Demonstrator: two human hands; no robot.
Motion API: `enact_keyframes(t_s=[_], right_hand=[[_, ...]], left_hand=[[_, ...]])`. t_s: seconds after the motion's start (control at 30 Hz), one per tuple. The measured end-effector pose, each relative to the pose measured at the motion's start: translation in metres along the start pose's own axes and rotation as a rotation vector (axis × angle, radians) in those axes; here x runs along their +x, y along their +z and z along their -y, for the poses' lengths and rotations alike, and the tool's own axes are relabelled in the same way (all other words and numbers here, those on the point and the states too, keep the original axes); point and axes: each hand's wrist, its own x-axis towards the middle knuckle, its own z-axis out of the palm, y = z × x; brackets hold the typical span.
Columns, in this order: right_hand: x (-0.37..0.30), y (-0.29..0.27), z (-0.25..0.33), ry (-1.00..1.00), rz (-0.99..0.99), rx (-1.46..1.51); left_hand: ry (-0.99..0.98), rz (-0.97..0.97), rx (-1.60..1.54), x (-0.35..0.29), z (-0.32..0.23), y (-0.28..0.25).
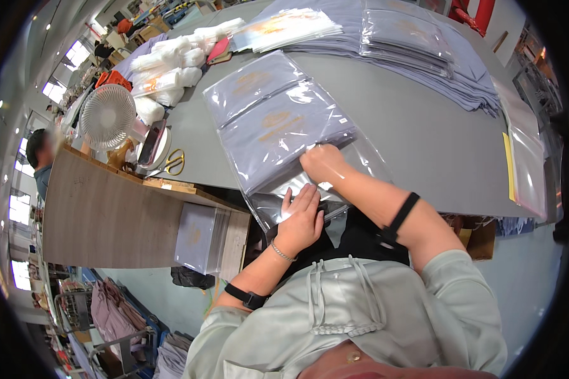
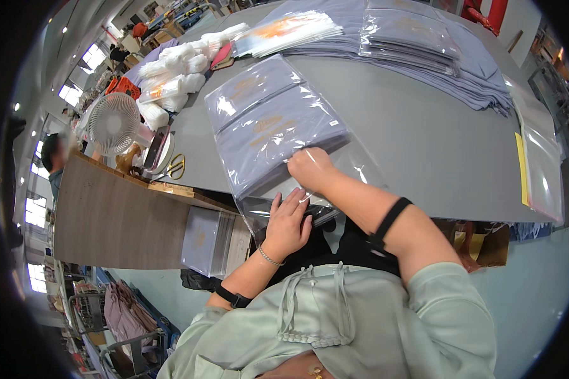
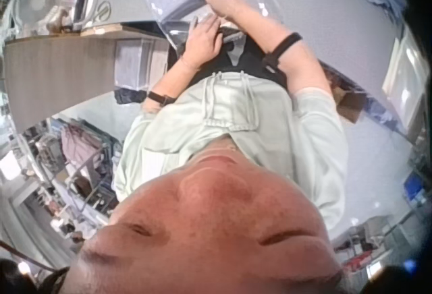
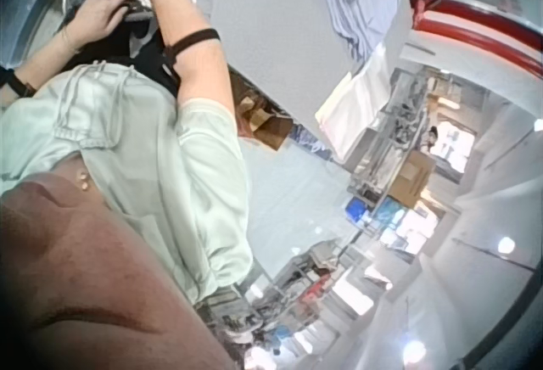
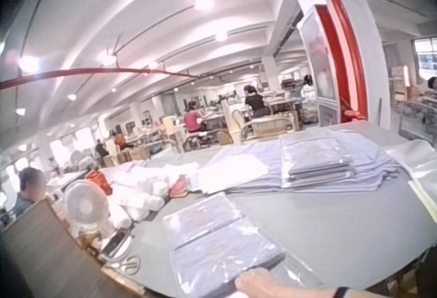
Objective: The person places folded gray garments into clear plastic bags, seals them, and stacks them on a table. The process is repeated continuously with multiple items.
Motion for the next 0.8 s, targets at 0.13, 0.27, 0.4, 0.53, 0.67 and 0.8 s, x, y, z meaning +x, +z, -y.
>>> enact_keyframes(t_s=[0.13, 0.27, 0.4, 0.53, 0.67, 0.8], right_hand=[[-0.007, -0.006, 0.008, 0.067, -0.035, 0.059], [-0.041, -0.006, 0.019, -0.013, -0.253, 0.156], [-0.020, -0.009, 0.022, 0.099, -0.281, 0.191], [-0.034, -0.003, 0.012, 0.021, -0.168, 0.269], [-0.107, 0.004, -0.005, -0.034, -0.418, 0.255], [-0.150, -0.009, -0.019, 0.051, -0.202, 0.305]], left_hand=[[0.005, 0.029, 0.001, 0.002, -0.002, -0.006], [0.004, 0.040, 0.003, 0.003, -0.001, -0.003], [0.025, 0.096, -0.011, 0.002, -0.008, -0.004], [0.068, 0.312, -0.314, 0.010, -0.014, -0.041], [-0.103, 0.635, -1.031, 0.057, 0.026, -0.087], [0.211, 0.097, 0.157, 0.096, 0.045, -0.050]])
